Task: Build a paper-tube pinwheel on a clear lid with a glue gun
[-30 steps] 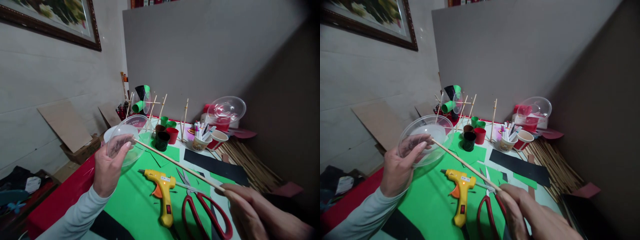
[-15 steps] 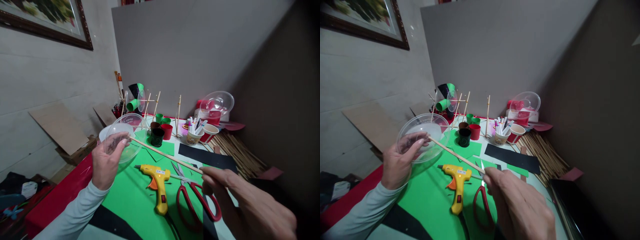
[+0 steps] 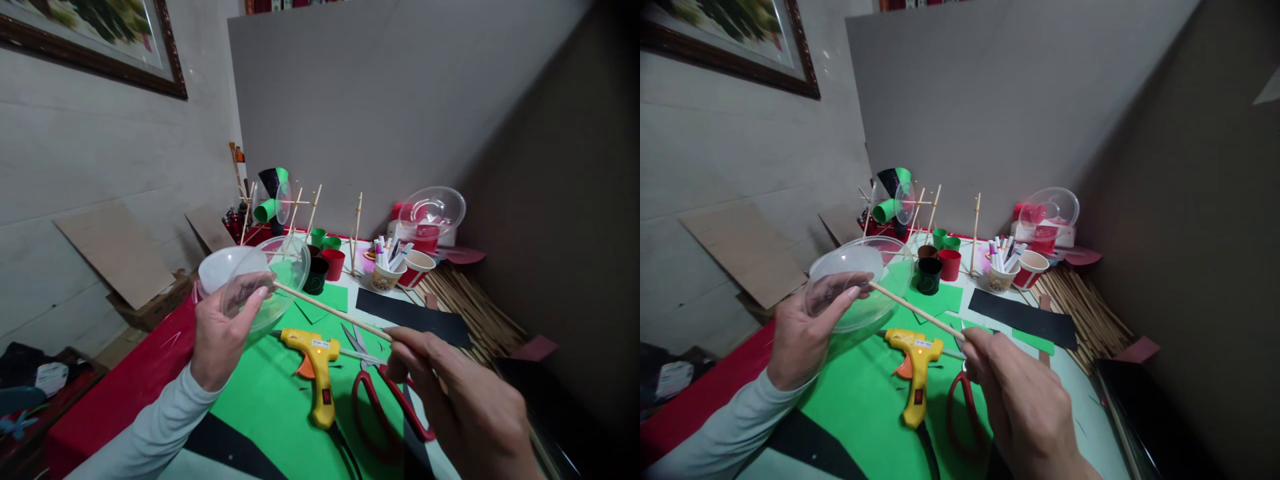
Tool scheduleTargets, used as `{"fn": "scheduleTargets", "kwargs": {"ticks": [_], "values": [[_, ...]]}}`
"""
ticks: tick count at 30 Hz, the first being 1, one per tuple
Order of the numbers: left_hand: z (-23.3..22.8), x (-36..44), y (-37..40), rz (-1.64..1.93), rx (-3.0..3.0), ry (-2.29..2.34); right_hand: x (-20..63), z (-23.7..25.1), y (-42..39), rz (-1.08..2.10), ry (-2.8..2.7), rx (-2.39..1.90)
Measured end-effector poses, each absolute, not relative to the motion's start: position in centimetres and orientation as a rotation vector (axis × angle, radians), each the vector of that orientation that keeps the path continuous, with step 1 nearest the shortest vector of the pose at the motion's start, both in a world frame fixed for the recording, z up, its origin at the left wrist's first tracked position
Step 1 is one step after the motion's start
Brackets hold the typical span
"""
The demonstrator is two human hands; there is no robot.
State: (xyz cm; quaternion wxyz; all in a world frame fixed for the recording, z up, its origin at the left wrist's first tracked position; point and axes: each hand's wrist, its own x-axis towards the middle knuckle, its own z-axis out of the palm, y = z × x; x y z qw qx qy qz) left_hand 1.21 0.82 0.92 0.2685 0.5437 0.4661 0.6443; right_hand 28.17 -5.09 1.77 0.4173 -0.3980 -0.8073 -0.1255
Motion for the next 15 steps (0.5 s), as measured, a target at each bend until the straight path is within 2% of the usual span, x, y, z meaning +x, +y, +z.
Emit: {"fn": "scheduleTargets", "kwargs": {"ticks": [8,13,15], "values": [[1.5,1.7,0.7,1.703,1.525,1.220,28.4,1.7,-5.0,-0.506,-2.025,-0.903],[1.2,1.5,1.1,1.853,1.645,1.301,28.7,1.6,-5.1,-0.544,-2.065,-0.852],[1.2,0.7,1.9,1.932,1.513,1.325,29.1,1.5,-5.3,-0.517,-1.984,-0.884]]}}
